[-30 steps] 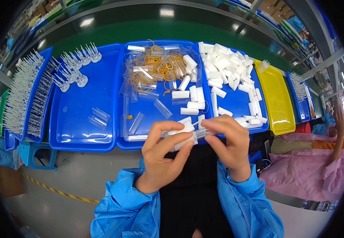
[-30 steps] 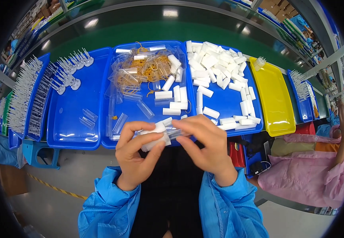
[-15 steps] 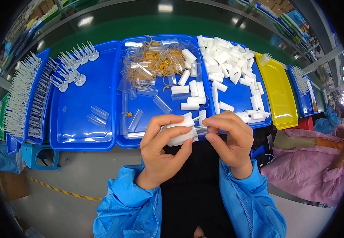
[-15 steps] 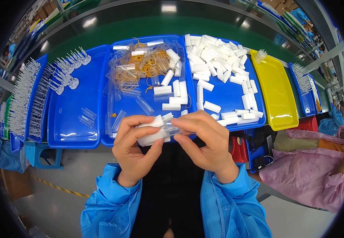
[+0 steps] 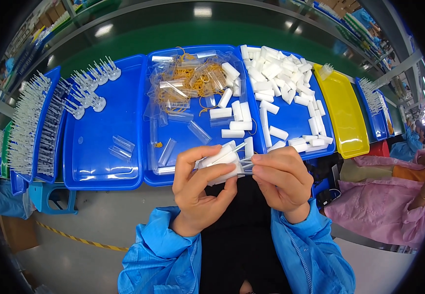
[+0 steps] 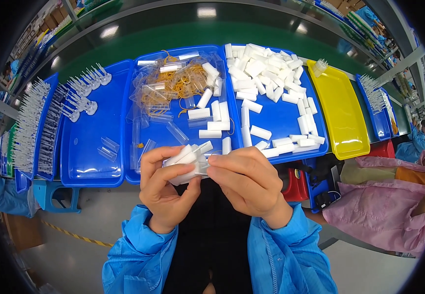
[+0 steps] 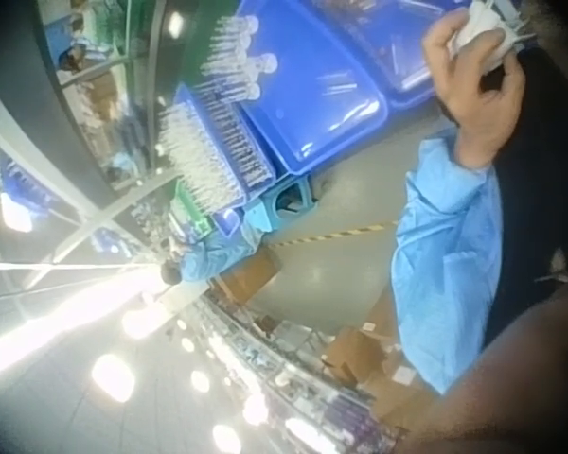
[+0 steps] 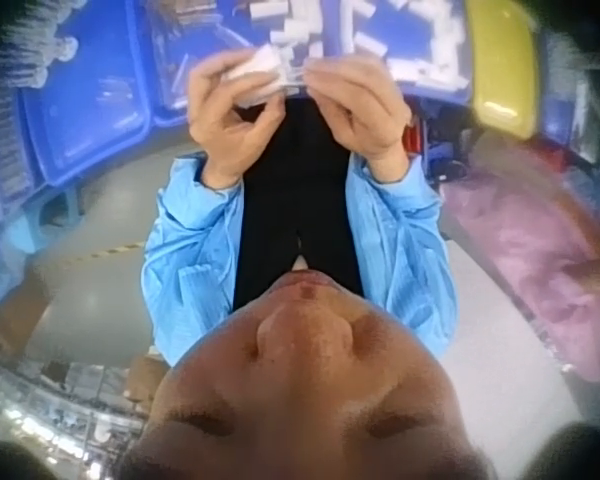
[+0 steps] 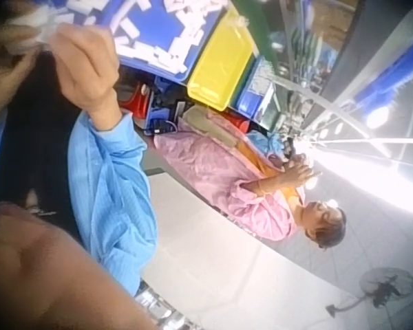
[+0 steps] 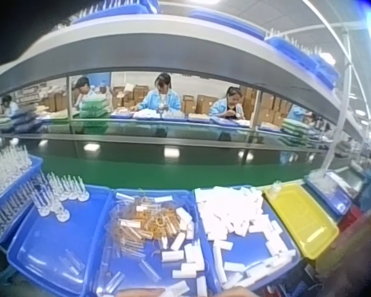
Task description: The person slides clear plastic sleeves over foam-wrapped components by hand, bundles them together using rubber bands, and moves component trays between the conveyor belt and the upper rack.
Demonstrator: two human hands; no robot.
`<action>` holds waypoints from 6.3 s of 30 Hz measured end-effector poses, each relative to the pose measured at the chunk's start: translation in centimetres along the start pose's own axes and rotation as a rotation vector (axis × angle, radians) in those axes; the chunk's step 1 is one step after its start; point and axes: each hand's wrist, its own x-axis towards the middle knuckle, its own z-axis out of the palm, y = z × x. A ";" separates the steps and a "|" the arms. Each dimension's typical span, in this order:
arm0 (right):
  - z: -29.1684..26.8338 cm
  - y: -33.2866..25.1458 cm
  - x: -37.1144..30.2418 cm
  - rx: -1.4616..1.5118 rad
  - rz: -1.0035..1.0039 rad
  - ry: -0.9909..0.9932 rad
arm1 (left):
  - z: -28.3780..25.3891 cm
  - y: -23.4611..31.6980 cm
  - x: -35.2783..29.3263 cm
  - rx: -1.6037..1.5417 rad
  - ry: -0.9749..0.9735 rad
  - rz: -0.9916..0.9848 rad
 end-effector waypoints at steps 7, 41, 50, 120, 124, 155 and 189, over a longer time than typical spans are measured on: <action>0.1 0.0 0.1 -0.005 0.019 -0.012 | -0.3 0.1 0.3 0.037 -0.035 0.016; 1.8 0.9 -0.5 0.074 0.331 0.018 | 2.7 -2.2 -1.3 -0.032 -0.060 0.211; -0.4 0.5 -0.7 -0.246 0.263 0.205 | 5.5 -1.5 -0.8 -0.108 -0.056 0.222; -2.8 2.1 -4.1 0.045 0.354 0.407 | 9.7 0.1 -1.8 0.018 -0.098 0.176; -3.1 1.7 -4.2 0.050 0.372 0.474 | 9.5 0.8 -1.6 0.099 -0.096 0.162; -2.8 -0.4 -2.3 -0.098 0.340 0.210 | 7.7 -0.2 -2.1 -0.370 0.009 0.034; 3.3 7.3 3.7 -0.333 0.250 -0.365 | -4.0 -3.1 0.2 -0.590 0.333 -0.354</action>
